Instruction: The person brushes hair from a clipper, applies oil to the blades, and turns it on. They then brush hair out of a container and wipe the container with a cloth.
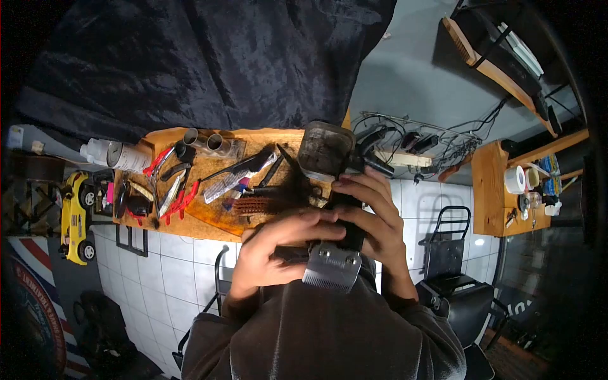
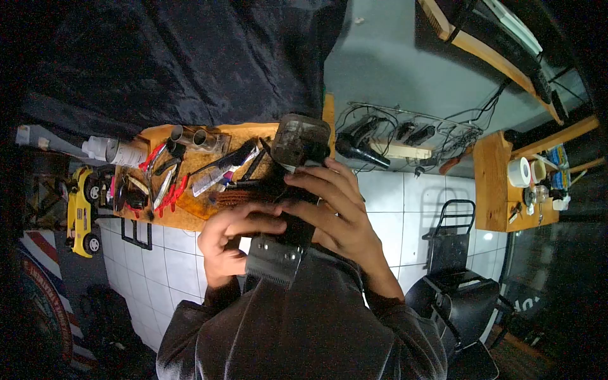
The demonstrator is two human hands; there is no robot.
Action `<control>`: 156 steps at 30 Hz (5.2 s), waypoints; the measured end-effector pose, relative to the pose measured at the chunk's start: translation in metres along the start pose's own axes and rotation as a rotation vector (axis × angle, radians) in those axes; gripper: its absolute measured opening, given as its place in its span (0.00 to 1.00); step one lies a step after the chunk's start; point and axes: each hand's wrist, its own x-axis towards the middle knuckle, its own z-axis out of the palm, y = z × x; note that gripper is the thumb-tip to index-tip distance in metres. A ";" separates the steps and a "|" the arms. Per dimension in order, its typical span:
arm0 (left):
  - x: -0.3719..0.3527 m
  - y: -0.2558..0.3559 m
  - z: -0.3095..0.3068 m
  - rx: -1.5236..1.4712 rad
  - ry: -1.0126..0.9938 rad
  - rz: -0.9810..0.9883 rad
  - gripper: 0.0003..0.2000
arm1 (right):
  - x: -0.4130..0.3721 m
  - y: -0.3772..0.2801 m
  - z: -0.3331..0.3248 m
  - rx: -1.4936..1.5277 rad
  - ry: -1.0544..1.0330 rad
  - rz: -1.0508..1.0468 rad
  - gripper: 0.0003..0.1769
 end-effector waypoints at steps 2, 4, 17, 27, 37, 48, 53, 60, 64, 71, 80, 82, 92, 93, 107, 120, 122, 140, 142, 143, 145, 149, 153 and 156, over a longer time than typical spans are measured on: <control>-0.005 0.000 0.000 -0.147 0.045 -0.198 0.28 | -0.005 0.008 0.002 0.071 -0.048 -0.022 0.29; -0.008 -0.005 -0.001 -0.040 0.091 -0.293 0.26 | -0.012 -0.002 0.005 0.230 -0.111 0.222 0.34; -0.022 -0.039 0.011 -0.688 0.274 -0.881 0.22 | -0.038 -0.003 0.051 1.244 -0.003 0.839 0.34; -0.030 -0.053 0.006 -0.553 0.222 -0.773 0.16 | -0.025 -0.010 0.041 1.590 -0.100 1.133 0.31; -0.030 -0.049 -0.001 -0.385 0.119 -0.752 0.14 | -0.034 0.000 0.041 1.817 -0.143 1.173 0.35; -0.038 -0.063 0.005 -0.703 0.157 -0.625 0.25 | -0.032 -0.004 0.040 1.819 -0.191 1.165 0.35; -0.030 -0.055 0.016 -0.659 0.286 -0.708 0.25 | -0.030 -0.006 0.047 1.650 -0.110 1.043 0.29; -0.032 -0.047 0.017 -0.794 0.310 -0.816 0.26 | -0.027 -0.014 0.048 1.496 -0.078 0.998 0.22; -0.032 -0.051 0.018 -0.744 0.382 -0.856 0.22 | -0.028 -0.011 0.049 1.606 -0.096 1.057 0.23; -0.030 -0.048 0.007 -0.756 0.288 -0.791 0.17 | -0.026 -0.009 0.043 1.663 -0.169 1.196 0.33; -0.035 -0.054 -0.003 -0.638 0.180 -0.674 0.20 | -0.026 -0.006 0.035 1.822 -0.228 1.207 0.35; -0.036 -0.054 -0.003 -0.643 0.186 -0.674 0.21 | -0.029 -0.004 0.036 1.828 -0.229 1.196 0.35; -0.048 -0.067 -0.004 -0.670 0.156 -0.580 0.22 | -0.029 -0.006 0.037 1.899 -0.195 1.230 0.39; -0.045 -0.065 -0.002 -0.651 0.165 -0.555 0.22 | -0.030 -0.006 0.037 1.891 -0.210 1.222 0.38; -0.033 -0.046 0.012 -0.773 0.342 -0.697 0.15 | -0.036 -0.008 0.046 1.607 -0.294 1.140 0.39; -0.034 -0.050 0.010 -0.750 0.366 -0.801 0.19 | -0.033 -0.008 0.053 1.633 -0.185 1.086 0.33; -0.042 -0.059 0.006 -0.811 0.344 -0.767 0.19 | -0.033 -0.008 0.052 1.635 -0.195 1.112 0.34; -0.043 -0.063 -0.002 -0.653 0.245 -0.690 0.19 | -0.039 0.010 0.049 1.976 -0.265 1.156 0.34; -0.042 -0.062 -0.001 -0.628 0.238 -0.695 0.18 | -0.036 0.006 0.048 1.906 -0.254 1.190 0.35; -0.044 -0.063 -0.001 -0.622 0.230 -0.686 0.18 | -0.034 0.002 0.047 1.877 -0.239 1.224 0.35; -0.045 -0.063 0.000 -0.643 0.232 -0.676 0.19 | -0.034 -0.001 0.049 1.808 -0.232 1.221 0.36; -0.045 -0.061 0.005 -0.723 0.260 -0.693 0.20 | -0.041 0.002 0.054 1.659 -0.241 1.100 0.38; -0.043 -0.059 0.010 -0.699 0.317 -0.716 0.22 | -0.033 -0.006 0.054 1.531 -0.216 1.014 0.36; -0.047 -0.060 0.012 -0.805 0.381 -0.799 0.23 | -0.035 -0.002 0.057 1.407 -0.273 0.924 0.33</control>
